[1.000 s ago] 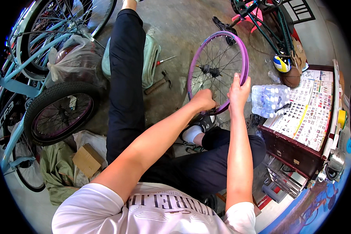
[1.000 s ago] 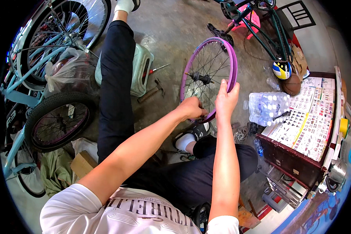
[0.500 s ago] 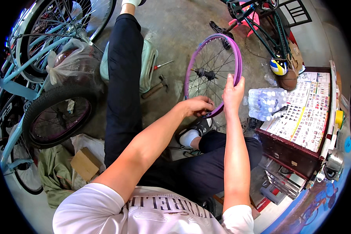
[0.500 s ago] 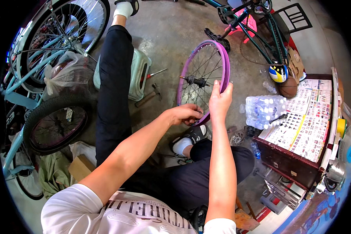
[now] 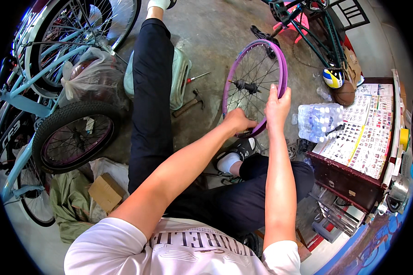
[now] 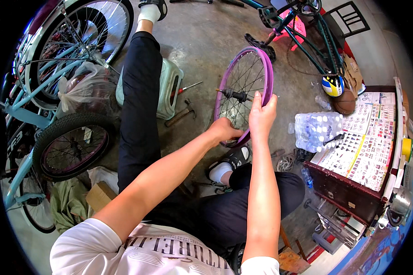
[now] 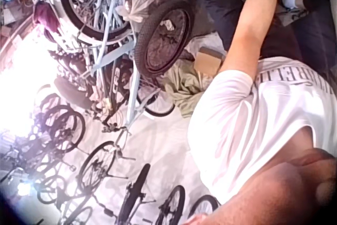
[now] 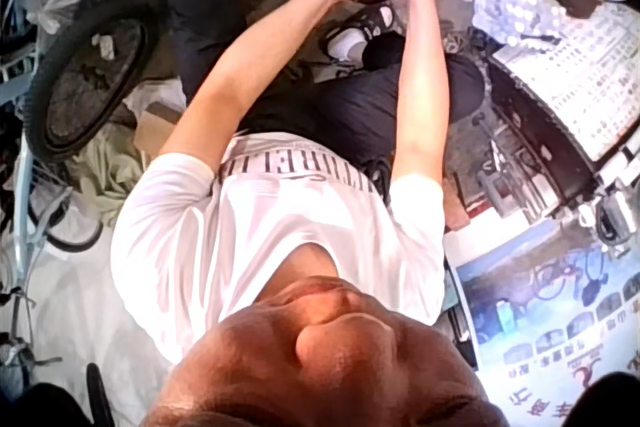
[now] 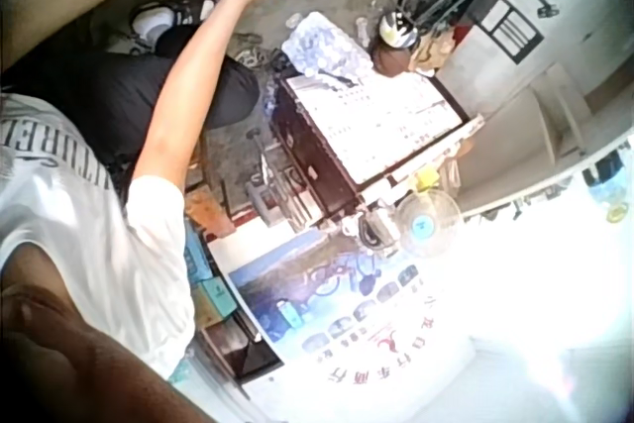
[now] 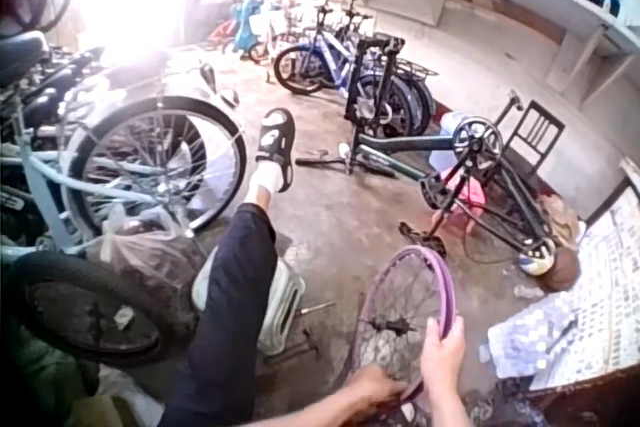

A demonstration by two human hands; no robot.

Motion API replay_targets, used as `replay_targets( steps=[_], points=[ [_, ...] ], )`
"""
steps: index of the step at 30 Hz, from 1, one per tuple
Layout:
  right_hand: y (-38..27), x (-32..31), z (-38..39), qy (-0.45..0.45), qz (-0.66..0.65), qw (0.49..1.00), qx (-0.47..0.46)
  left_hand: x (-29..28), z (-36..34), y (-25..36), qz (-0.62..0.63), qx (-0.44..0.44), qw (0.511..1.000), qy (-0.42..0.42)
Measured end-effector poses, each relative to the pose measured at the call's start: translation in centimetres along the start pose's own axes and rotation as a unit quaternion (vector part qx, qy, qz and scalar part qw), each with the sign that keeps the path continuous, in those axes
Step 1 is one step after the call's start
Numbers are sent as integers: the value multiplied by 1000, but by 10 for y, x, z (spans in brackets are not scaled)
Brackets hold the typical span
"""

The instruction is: The person cleans a bicycle wheel hub by hand and replaces internal components.

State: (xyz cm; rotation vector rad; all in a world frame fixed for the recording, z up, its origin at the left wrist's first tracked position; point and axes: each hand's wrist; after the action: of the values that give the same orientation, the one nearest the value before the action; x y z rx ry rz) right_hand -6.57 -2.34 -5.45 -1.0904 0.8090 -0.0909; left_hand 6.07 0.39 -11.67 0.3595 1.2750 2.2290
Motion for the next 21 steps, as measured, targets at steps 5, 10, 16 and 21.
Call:
replay_targets(
  steps=[5, 10, 16, 21],
  points=[
    [5, -7, -4, 7, -25, 999, 29, -3, -1, -32, 447, -49, 884, -127],
    [18, -10, -10, 6, -14, 1000, -1, 4, 4, -41, 440, 2, 891, -112],
    [20, -8, -13, -5, -31, 999, -9, -3, 21, 4, -61, 72, 995, 23],
    [16, -6, -12, -3, -29, 1000, -8, -1, 29, 32, -185, 96, 977, 42]
  ],
)
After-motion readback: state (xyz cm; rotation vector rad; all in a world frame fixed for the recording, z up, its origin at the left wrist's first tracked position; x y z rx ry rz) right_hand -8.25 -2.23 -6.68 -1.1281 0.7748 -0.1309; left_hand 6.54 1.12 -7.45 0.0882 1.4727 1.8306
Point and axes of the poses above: each hand's wrist, its own z-axis away from the middle knuckle, its own x-axis out of the palm, y = z × x, and after that the axes turned 15 degrees about x, right-handed
